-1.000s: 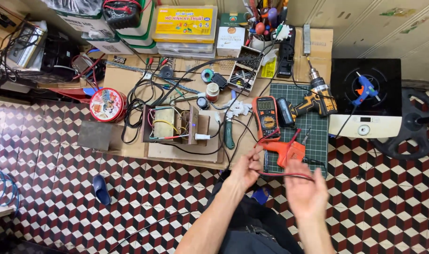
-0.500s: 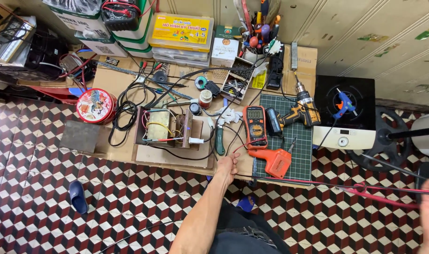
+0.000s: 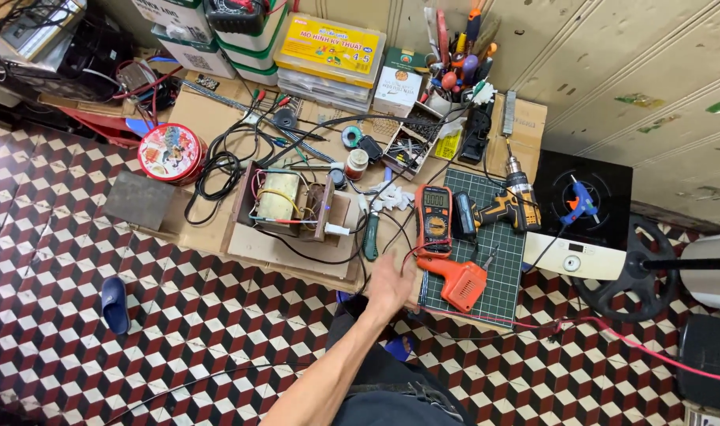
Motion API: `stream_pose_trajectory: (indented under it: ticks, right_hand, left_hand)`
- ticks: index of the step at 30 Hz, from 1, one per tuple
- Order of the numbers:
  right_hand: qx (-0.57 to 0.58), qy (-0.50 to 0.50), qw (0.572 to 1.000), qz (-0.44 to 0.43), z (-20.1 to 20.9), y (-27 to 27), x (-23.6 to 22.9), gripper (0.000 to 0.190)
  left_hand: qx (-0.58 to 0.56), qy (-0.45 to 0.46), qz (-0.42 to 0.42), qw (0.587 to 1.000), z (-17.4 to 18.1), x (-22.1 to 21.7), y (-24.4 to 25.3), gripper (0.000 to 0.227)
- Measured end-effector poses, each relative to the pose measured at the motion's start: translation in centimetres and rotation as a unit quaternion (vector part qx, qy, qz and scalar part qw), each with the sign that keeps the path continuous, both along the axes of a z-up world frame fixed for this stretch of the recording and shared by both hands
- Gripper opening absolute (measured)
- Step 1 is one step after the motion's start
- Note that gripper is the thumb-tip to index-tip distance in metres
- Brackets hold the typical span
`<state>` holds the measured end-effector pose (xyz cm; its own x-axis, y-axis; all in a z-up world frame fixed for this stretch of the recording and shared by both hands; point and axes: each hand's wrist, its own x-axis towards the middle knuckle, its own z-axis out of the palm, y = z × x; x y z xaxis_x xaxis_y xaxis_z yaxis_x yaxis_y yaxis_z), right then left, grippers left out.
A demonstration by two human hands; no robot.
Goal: Testing electrical components of a transformer using a multimeter and a glue gun.
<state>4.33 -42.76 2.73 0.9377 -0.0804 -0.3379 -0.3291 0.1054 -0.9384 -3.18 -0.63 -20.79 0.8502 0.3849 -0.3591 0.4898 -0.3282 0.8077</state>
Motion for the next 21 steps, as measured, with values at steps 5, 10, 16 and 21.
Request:
stream_pose_trajectory:
  ticks: [5,10,16,21]
  right_hand:
    - [-0.078,0.033,0.995,0.043,-1.0,18.1,-5.5,0.022]
    - [-0.109,0.114,0.940,0.303,-3.8,23.8,-8.5,0.027]
    - [-0.045,0.094,0.941,0.321,-4.2,25.8,-7.0,0.028]
    - [-0.008,0.123,0.949,0.289,-6.2,25.9,-6.1,0.036]
  left_hand:
    - [-0.368,0.063,-0.230,0.899,18.6,-3.7,-1.8,0.081]
    - [-0.497,-0.039,-0.007,0.867,18.3,-3.9,-3.4,0.077]
    - [-0.535,-0.129,0.073,0.832,16.4,-3.5,-1.3,0.074]
    - [-0.526,-0.160,0.365,0.752,6.5,2.3,0.9,0.085]
